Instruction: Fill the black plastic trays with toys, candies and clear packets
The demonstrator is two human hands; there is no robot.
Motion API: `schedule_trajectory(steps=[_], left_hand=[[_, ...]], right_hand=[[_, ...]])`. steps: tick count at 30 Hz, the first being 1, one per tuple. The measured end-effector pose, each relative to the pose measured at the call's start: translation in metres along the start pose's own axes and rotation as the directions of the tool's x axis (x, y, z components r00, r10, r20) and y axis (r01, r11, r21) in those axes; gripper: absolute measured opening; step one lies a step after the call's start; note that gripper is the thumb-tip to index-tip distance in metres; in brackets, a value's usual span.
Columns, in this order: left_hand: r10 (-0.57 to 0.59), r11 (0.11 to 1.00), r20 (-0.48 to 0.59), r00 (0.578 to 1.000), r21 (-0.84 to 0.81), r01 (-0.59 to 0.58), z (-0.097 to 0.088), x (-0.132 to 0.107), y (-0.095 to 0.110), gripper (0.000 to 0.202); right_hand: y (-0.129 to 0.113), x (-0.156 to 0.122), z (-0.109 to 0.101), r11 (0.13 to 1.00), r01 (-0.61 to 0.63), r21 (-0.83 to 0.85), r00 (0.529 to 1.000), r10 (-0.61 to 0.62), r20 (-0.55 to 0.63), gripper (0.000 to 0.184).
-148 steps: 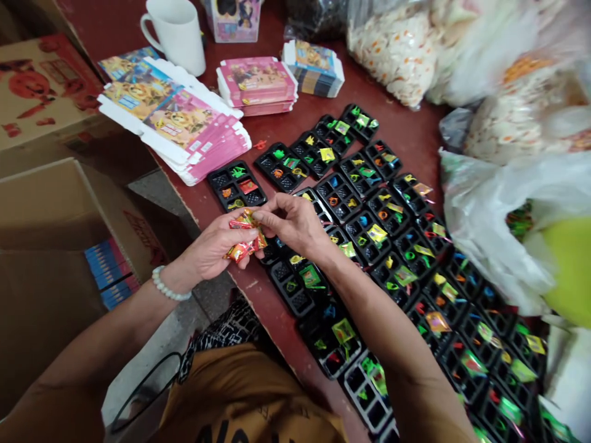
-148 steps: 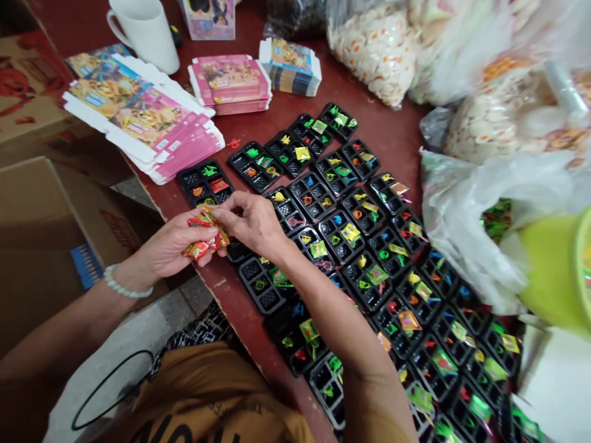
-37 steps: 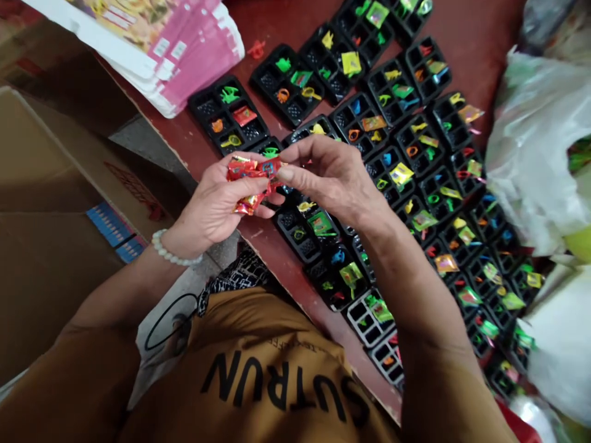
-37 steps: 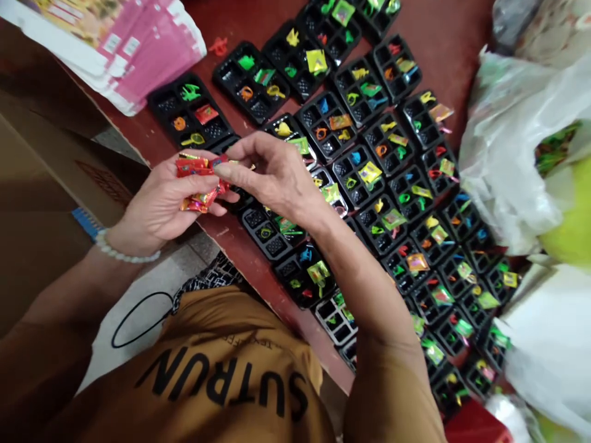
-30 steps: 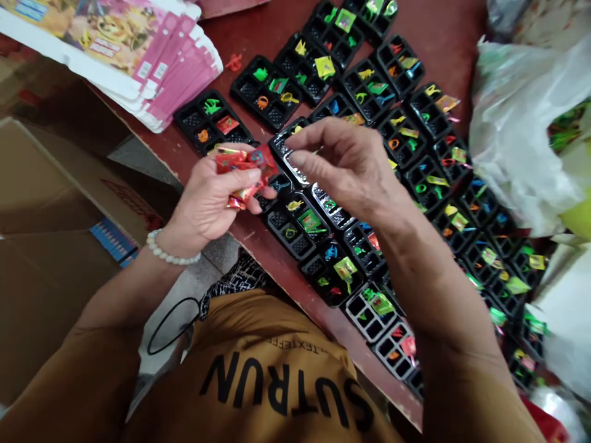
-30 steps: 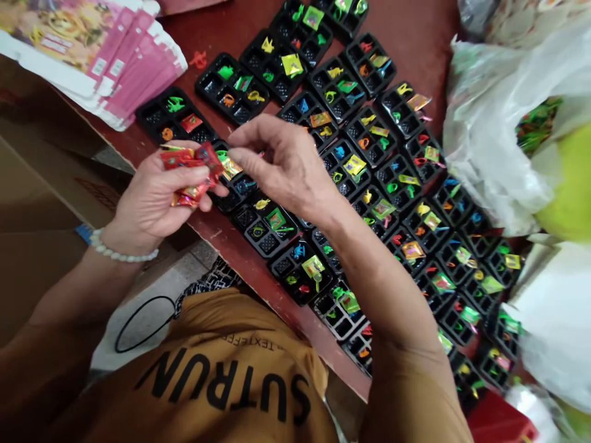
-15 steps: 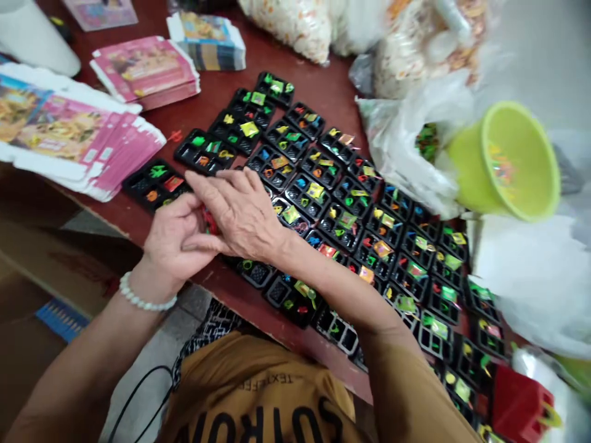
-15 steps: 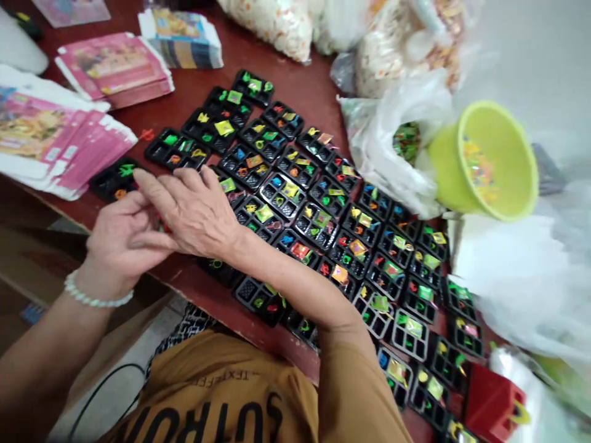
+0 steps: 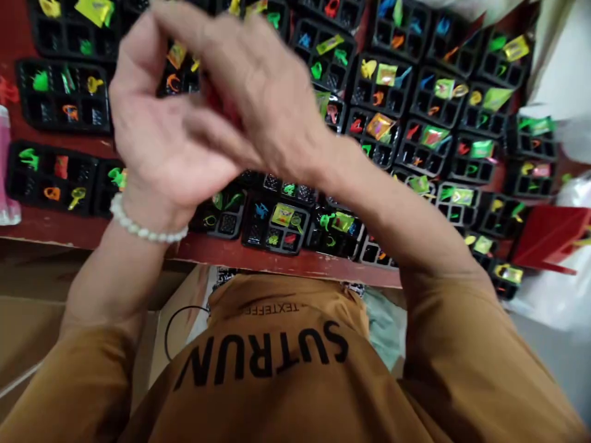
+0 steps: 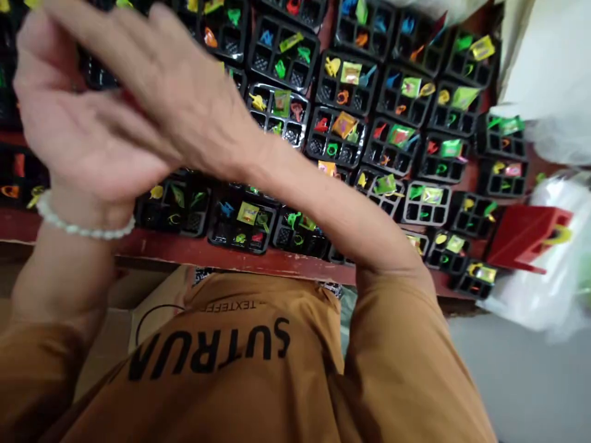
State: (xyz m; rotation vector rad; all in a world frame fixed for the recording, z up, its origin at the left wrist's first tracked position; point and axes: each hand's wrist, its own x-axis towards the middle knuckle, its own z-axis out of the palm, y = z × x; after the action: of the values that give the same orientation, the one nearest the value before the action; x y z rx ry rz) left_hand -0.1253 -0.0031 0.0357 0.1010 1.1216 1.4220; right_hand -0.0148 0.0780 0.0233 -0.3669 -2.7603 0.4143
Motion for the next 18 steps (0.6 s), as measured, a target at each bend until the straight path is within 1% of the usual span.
schedule_trajectory(steps=[1, 2, 3, 4, 6, 7, 9, 10, 11, 12, 13, 14, 16, 18], left_hand=[[0.012, 0.997, 0.137, 0.991, -0.079, -0.001, 0.008, 0.009, 0.004, 0.071], [0.012, 0.989, 0.266, 0.964, -0.144, 0.028, 0.017, 0.017, 0.007, 0.074], [-0.004, 0.981, 0.365, 0.931, -0.181, 0.075, 0.025, 0.023, 0.007, 0.078], [-0.043, 0.975, 0.423, 0.905, -0.180, 0.130, 0.033, 0.029, 0.006, 0.080], [-0.135, 0.967, 0.471, 0.872, -0.128, 0.219, 0.047, 0.037, -0.003, 0.083], [-0.172, 0.958, 0.494, 0.852, -0.119, 0.262, 0.053, 0.040, -0.009, 0.084], [-0.214, 0.933, 0.530, 0.821, -0.138, 0.332, 0.063, 0.045, -0.023, 0.082], [-0.229, 0.919, 0.529, 0.817, -0.158, 0.360, 0.067, 0.047, -0.029, 0.078], [-0.236, 0.907, 0.517, 0.823, -0.186, 0.377, 0.071, 0.048, -0.035, 0.072], [-0.257, 0.892, 0.497, 0.829, -0.208, 0.401, 0.074, 0.050, -0.040, 0.064], [-0.268, 0.884, 0.468, 0.842, -0.229, 0.408, 0.077, 0.051, -0.045, 0.057], [-0.304, 0.869, 0.456, 0.837, -0.227, 0.440, 0.079, 0.054, -0.049, 0.052], [-0.343, 0.832, 0.482, 0.806, -0.241, 0.499, 0.082, 0.059, -0.055, 0.047], [-0.336, 0.822, 0.510, 0.792, -0.253, 0.511, 0.082, 0.065, -0.057, 0.044]], right_hand=[[0.014, 0.002, -0.006, 0.993, 0.003, -0.118, 1.000, -0.005, -0.025, 0.076], [0.026, 0.004, -0.013, 0.979, -0.038, -0.201, 0.999, 0.032, -0.031, 0.073], [0.037, 0.003, -0.019, 0.970, -0.087, -0.228, 0.996, 0.088, -0.009, 0.065], [0.046, 0.000, -0.023, 0.964, -0.132, -0.230, 0.990, 0.141, 0.023, 0.058], [0.061, -0.011, -0.026, 0.965, -0.197, -0.172, 0.976, 0.209, 0.055, 0.049], [0.067, -0.019, -0.025, 0.970, -0.214, -0.119, 0.975, 0.219, 0.035, 0.049], [0.074, -0.038, -0.020, 0.976, -0.215, -0.019, 0.974, 0.213, -0.078, 0.044], [0.075, -0.047, -0.018, 0.977, -0.213, 0.008, 0.967, 0.212, -0.144, 0.041], [0.076, -0.055, -0.016, 0.981, -0.192, 0.015, 0.954, 0.191, -0.231, 0.040], [0.076, -0.061, -0.016, 0.981, -0.195, 0.014, 0.941, 0.191, -0.279, 0.040], [0.076, -0.067, -0.017, 0.981, -0.194, 0.029, 0.918, 0.192, -0.346, 0.040], [0.078, -0.071, -0.020, 0.985, -0.171, 0.039, 0.880, 0.170, -0.444, 0.041], [0.089, -0.077, -0.029, 0.992, -0.128, -0.012, 0.852, 0.104, -0.513, 0.040], [0.115, -0.075, -0.047, 0.983, -0.138, -0.122, 0.833, 0.049, -0.551, 0.039]])
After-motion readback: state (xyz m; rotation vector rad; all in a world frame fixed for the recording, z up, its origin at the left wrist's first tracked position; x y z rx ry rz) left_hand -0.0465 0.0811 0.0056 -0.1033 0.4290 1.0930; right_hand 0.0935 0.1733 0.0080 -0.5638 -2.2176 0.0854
